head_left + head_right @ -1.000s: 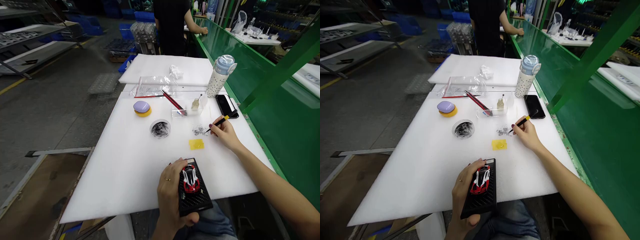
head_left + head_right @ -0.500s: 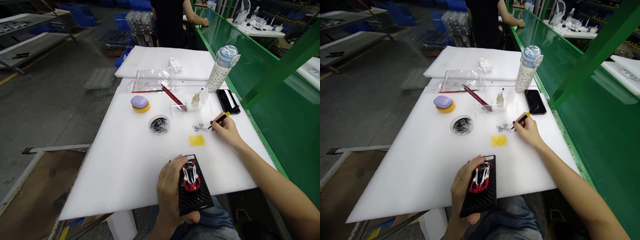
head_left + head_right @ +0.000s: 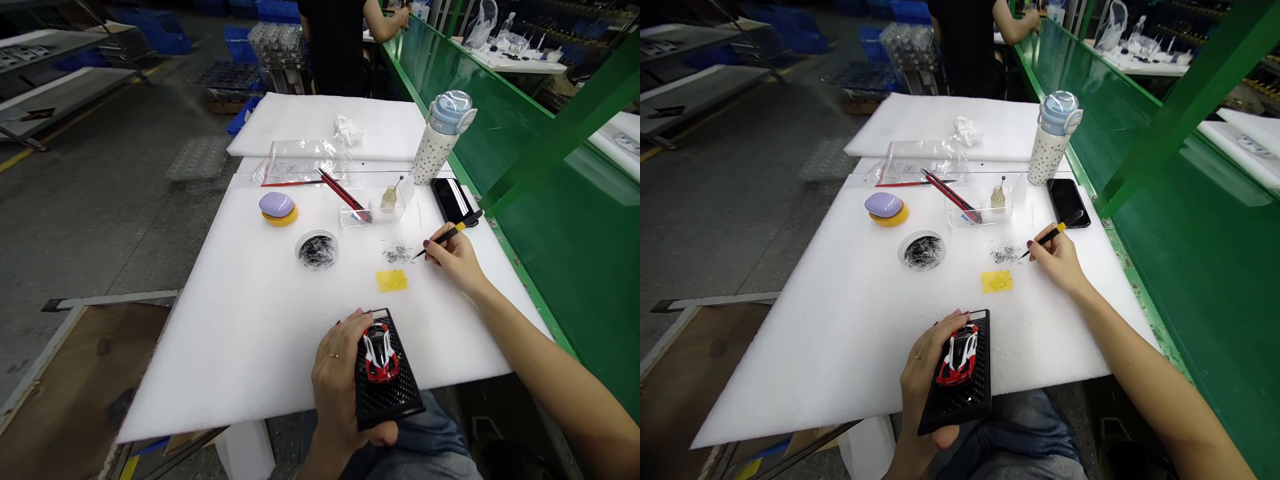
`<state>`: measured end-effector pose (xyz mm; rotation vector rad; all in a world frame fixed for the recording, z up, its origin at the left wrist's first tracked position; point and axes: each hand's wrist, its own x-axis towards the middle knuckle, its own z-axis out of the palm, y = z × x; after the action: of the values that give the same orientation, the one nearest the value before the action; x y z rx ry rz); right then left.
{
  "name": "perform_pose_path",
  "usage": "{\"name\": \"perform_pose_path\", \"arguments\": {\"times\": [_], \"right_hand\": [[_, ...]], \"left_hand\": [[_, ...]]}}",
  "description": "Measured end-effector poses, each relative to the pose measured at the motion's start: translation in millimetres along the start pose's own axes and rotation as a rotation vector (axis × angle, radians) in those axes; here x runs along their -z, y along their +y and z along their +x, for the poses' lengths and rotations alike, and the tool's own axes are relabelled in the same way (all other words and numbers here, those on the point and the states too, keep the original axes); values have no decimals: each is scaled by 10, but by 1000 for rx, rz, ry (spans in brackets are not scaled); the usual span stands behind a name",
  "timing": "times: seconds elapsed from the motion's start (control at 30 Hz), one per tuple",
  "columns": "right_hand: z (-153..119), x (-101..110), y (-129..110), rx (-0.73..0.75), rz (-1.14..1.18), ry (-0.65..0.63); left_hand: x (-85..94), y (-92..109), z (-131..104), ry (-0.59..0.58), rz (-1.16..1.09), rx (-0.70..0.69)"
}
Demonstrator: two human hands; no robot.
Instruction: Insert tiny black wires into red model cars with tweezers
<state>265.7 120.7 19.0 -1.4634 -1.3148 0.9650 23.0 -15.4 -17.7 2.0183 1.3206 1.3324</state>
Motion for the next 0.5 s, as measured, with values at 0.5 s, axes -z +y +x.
{"name": "perform_pose_path", "arguments": {"times": [0.5], "right_hand": [[-73, -251, -1, 75, -196, -105]], "left_hand": [[-1, 20, 34, 26, 32, -34]]}}
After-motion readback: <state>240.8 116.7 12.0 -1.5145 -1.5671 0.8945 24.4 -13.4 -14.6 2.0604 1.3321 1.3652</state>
